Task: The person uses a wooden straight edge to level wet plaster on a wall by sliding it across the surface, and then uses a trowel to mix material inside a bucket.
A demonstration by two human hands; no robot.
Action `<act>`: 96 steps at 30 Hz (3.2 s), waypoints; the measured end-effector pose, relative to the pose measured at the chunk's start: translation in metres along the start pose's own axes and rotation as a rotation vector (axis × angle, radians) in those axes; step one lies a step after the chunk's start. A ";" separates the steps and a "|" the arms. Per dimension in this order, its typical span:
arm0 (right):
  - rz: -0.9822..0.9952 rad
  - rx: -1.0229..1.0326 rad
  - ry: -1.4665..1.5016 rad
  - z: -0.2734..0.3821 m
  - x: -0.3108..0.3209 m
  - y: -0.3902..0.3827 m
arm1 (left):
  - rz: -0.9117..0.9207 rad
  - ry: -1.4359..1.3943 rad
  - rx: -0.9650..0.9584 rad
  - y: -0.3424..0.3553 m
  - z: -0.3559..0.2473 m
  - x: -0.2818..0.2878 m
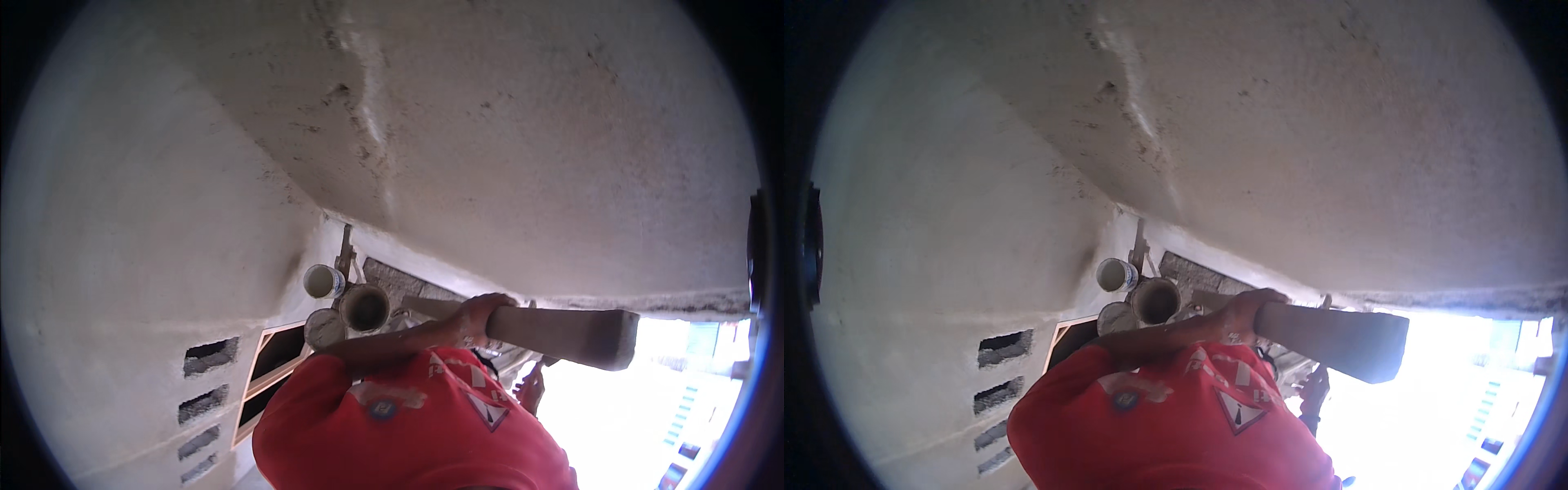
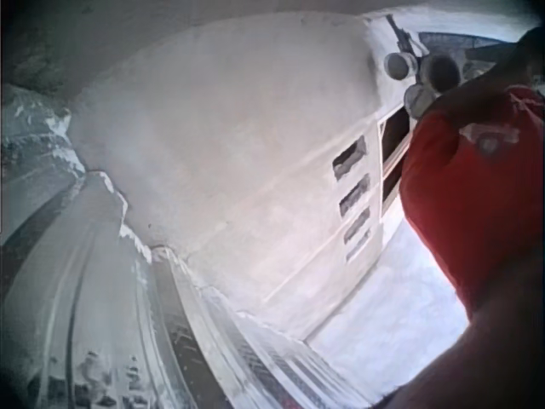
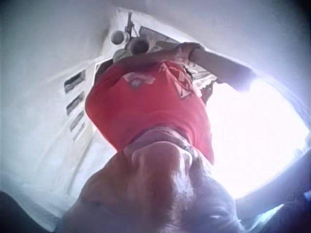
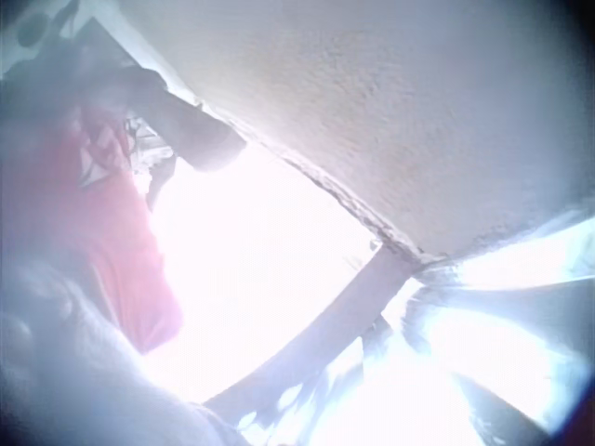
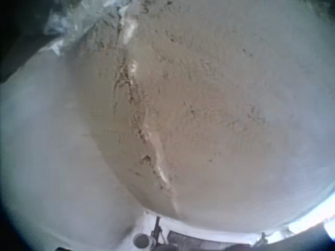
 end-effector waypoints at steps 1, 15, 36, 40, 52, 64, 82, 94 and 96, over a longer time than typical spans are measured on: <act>0.004 0.060 0.088 0.003 0.010 -0.004 | 0.021 -0.191 0.076 0.002 -0.001 -0.011; -0.286 0.802 0.062 0.225 0.053 -0.150 | 0.603 -0.252 0.049 0.074 -0.028 -0.161; -0.817 0.586 -0.043 0.204 0.254 -0.122 | 0.757 0.644 -0.016 0.159 0.076 -0.171; -0.859 0.484 -0.024 0.198 0.285 -0.108 | 0.526 0.909 0.231 0.144 0.149 -0.053; -0.830 0.425 -0.211 0.165 0.313 -0.006 | -0.178 0.585 0.843 0.018 0.242 0.129; -0.828 0.285 -0.269 0.171 0.294 0.122 | -0.466 0.337 0.920 -0.026 0.228 0.164; -0.766 0.240 -0.113 0.212 0.259 0.297 | -0.770 0.006 0.818 -0.157 0.243 0.143; -0.929 0.398 -0.200 0.202 0.278 0.319 | -0.631 0.128 0.901 -0.120 0.233 0.129; -0.867 0.461 -0.083 0.205 0.278 0.303 | -0.610 0.160 0.907 -0.114 0.229 0.133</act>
Point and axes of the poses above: each hand's wrist, its own y-axis towards the middle knuckle, its own x-axis out of the back of the hand, z = x × y, the point moved 8 cm from there along y, towards the middle knuckle, and after that the axes turned 3 degrees about -y, right-handed, at the moved point
